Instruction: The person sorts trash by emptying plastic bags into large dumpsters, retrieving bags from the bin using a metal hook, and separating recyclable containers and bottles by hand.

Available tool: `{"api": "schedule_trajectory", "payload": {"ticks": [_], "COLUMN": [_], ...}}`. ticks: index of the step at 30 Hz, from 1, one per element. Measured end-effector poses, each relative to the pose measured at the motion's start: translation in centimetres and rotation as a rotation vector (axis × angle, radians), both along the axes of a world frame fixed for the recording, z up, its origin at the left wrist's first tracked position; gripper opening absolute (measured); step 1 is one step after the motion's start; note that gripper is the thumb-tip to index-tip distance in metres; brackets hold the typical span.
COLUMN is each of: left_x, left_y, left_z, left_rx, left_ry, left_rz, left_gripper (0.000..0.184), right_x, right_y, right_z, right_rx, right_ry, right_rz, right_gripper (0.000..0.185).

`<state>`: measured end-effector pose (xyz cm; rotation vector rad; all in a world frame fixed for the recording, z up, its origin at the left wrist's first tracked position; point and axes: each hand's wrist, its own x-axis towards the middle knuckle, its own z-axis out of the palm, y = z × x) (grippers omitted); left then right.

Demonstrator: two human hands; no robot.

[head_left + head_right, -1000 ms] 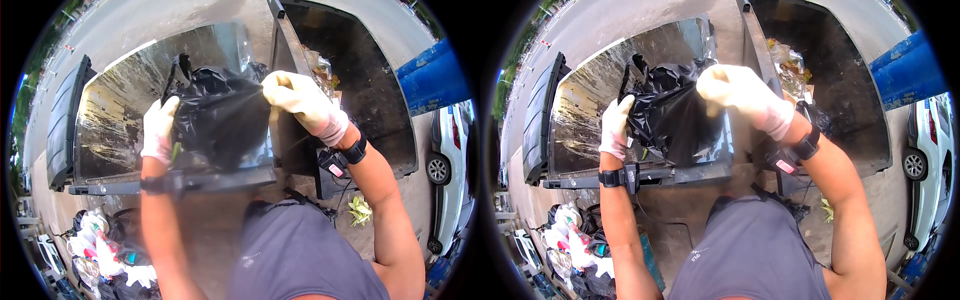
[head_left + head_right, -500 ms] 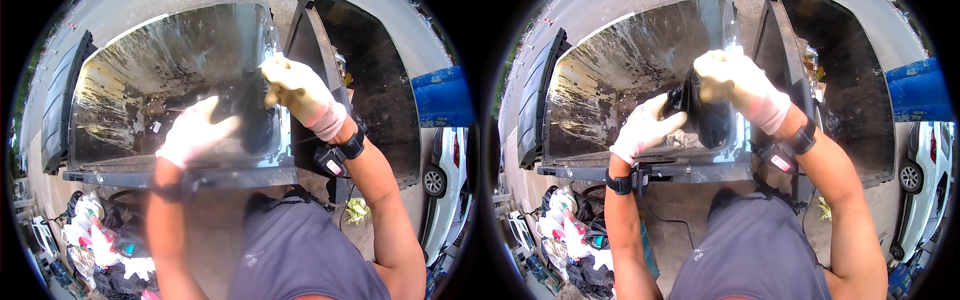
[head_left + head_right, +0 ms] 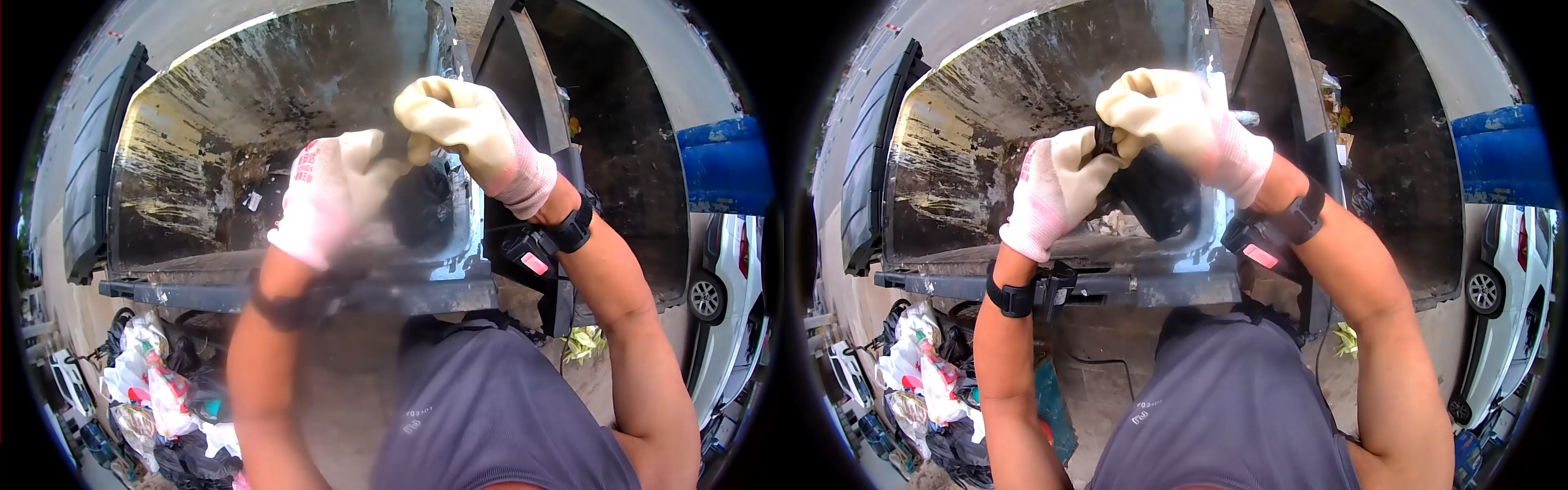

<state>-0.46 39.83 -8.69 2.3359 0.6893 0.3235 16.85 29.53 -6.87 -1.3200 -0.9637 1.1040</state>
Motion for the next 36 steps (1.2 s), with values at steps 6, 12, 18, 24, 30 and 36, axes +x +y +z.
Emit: {"api": "schedule_trajectory", "payload": {"ticks": [6, 12, 18, 24, 30, 36], "left_x": [-1.5, -2.0, -4.6, -9.7, -10.8, -10.5], "left_y": [1.2, 1.9, 4.8, 10.3, 9.5, 9.5], "left_z": [0.7, 2.6, 2.8, 2.6, 5.9, 5.6], "left_rx": [-0.53, -0.433, -0.375, -0.275, -0.174, -0.171], "left_ry": [-0.198, -0.286, -0.39, -0.285, -0.452, -0.478], "left_rz": [0.253, 0.312, 0.449, 0.714, 0.642, 0.578], "left_gripper": [0.019, 0.019, 0.018, 0.029, 0.031, 0.031], "right_x": [0.7, -0.5, 0.0, 0.1, 0.8, -0.2], "right_y": [-0.6, -1.2, 2.8, 5.6, 6.4, 7.0], "right_z": [-3.3, -8.8, -10.0, -0.6, 6.7, 7.4], "right_rx": [-0.283, -0.6, -0.359, -0.031, 0.099, 0.096], "right_ry": [-0.461, -0.853, -0.526, -0.406, -0.386, -0.392], "right_rz": [0.027, 0.283, 0.041, -0.03, -0.026, -0.257], "right_gripper": [0.035, 0.041, 0.031, 0.031, 0.027, 0.025]}}
